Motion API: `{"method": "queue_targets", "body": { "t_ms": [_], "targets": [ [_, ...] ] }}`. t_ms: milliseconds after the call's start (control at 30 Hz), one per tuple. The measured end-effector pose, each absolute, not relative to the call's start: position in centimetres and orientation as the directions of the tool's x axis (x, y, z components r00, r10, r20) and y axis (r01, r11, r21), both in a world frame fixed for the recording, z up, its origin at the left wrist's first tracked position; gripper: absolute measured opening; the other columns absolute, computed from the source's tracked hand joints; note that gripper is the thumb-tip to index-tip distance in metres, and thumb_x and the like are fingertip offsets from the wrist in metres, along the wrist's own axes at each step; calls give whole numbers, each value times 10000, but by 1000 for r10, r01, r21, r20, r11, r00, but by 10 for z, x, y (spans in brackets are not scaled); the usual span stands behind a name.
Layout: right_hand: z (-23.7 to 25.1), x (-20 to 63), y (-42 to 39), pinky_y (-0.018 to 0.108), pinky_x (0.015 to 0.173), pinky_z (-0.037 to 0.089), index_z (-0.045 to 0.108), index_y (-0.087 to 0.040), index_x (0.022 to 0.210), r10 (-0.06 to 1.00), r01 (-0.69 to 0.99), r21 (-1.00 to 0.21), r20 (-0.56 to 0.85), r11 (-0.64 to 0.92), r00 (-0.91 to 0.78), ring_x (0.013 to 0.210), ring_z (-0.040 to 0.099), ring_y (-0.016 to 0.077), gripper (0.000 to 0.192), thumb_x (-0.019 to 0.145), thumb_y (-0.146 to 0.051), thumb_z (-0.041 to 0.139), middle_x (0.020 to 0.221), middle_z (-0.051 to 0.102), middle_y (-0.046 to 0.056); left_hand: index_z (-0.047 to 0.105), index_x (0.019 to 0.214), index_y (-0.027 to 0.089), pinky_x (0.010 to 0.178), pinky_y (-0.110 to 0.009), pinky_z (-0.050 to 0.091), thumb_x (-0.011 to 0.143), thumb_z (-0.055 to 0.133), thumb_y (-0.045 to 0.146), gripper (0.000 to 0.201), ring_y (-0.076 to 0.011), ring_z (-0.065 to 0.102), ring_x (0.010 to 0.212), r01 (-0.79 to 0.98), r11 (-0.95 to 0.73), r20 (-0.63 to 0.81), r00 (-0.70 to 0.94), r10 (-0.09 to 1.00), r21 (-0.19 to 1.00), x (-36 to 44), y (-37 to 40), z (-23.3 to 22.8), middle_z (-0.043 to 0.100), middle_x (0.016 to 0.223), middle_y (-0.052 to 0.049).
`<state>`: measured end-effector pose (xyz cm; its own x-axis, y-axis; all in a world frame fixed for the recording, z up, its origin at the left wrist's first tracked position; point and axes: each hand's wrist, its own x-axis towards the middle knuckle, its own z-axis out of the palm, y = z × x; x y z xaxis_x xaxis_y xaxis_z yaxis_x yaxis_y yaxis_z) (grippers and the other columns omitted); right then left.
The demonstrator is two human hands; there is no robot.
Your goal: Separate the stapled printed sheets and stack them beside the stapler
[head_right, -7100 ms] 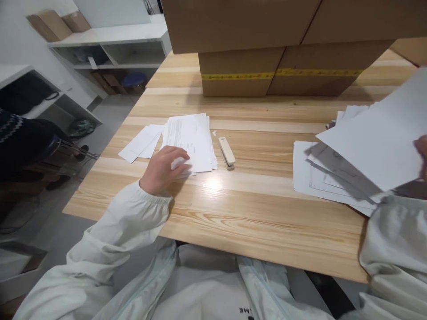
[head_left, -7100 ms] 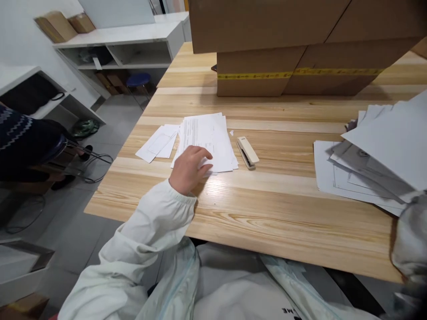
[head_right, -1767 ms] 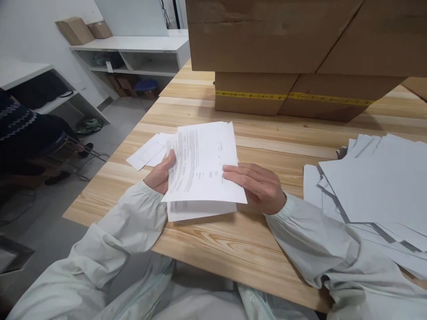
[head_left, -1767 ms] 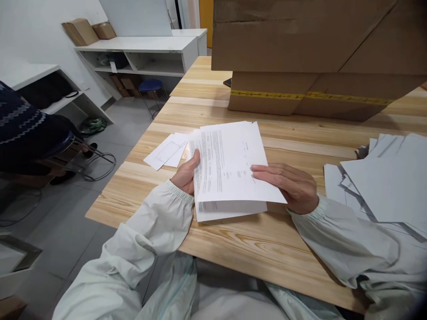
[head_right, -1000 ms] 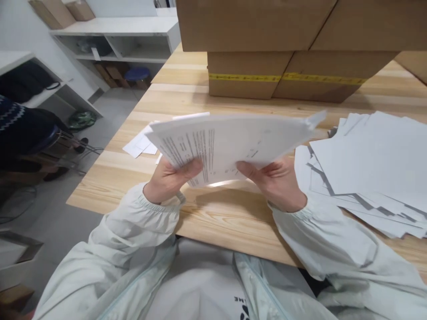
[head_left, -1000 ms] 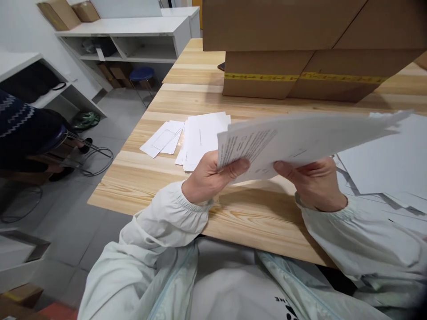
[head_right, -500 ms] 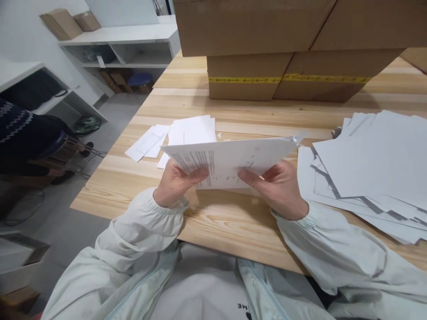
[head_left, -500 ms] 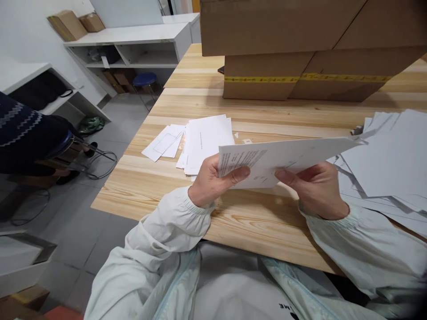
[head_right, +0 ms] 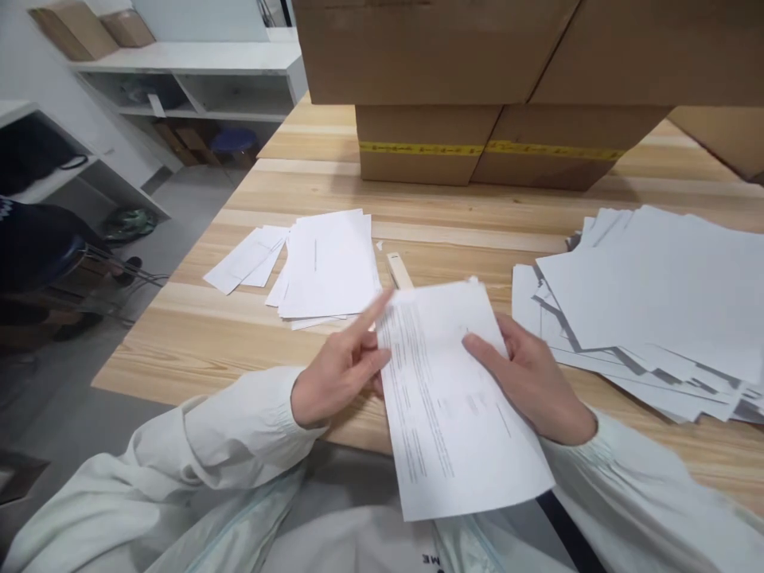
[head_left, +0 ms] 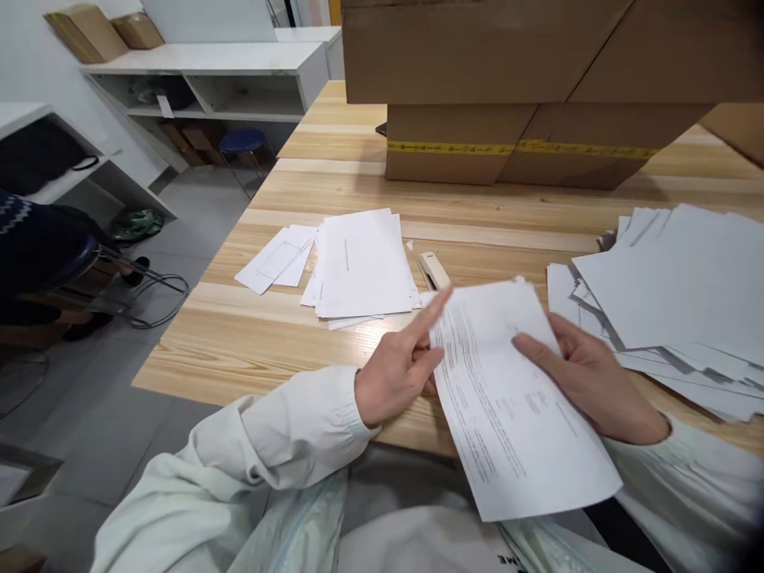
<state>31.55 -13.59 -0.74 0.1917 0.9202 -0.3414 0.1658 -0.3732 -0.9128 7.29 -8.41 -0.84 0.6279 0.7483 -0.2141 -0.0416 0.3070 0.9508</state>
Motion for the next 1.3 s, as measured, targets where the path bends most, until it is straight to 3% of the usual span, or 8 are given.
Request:
{"method": "queue_targets", "body": {
  "t_ms": [167,433,567,633,700,800,900,1300],
  "targets": [
    [-23,325,-145,283,547,541,587,-274,1262,898,186,-882,-402,-433,181,718,677,180,537,800,-521,705,1081,712,49,551,1312,83,598,-263,604,841,587,104,472,-116,658,569,170,587,-522,688,504,791,91,-74,-23,621,631,6],
    [-27,339,-122,354,632,559,557,-263,1282,934,378,-856,-301,-353,190,784,690,229,581,815,-598,637,1074,714,63,625,1135,42,536,-202,576,831,438,-56,370,-96,648,511,138,607,-557,591,584,783,112,-57,-24,658,623,-20],
    [-1,365,-114,372,520,449,532,-283,1360,989,884,-444,-87,-144,117,569,618,228,596,866,-615,515,805,720,49,623,1138,39,540,-202,575,819,445,-64,379,-98,649,500,158,629,-586,584,563,761,114,-54,-23,664,618,-24],
    [19,369,-101,373,517,408,613,-280,1271,982,982,-187,181,-11,46,518,573,213,490,905,-572,468,767,712,50,624,1136,39,540,-201,574,816,452,-64,378,-97,643,493,172,644,-605,582,544,745,113,-53,-20,663,608,-23],
    [33,357,-79,372,591,448,670,-248,1157,899,979,-110,425,173,-110,597,604,201,362,950,-461,462,850,731,61,624,1131,36,548,-203,578,814,451,-68,376,-92,637,493,167,658,-611,585,533,734,112,-52,-19,652,588,-14],
    [32,318,-33,377,821,492,682,-188,1036,732,814,-131,534,566,-423,893,658,213,271,978,-312,448,990,741,78,623,1123,29,559,-198,582,817,457,-64,360,-82,624,488,133,667,-594,603,532,733,111,-51,-19,614,549,9],
    [8,275,14,410,936,467,681,-175,1018,671,655,-237,483,718,-562,1041,614,219,316,1000,-305,394,1069,718,87,616,1136,26,550,-190,574,823,468,-50,354,-82,622,486,111,668,-579,614,536,736,108,-49,-20,606,540,14],
    [-47,229,35,424,958,392,687,-165,985,788,710,-352,362,610,-498,1077,521,244,331,1009,-309,390,1148,673,103,601,1150,20,554,-205,562,801,499,-30,367,-102,635,471,127,702,-605,628,489,700,100,-41,-21,627,541,0]
  ]
}}
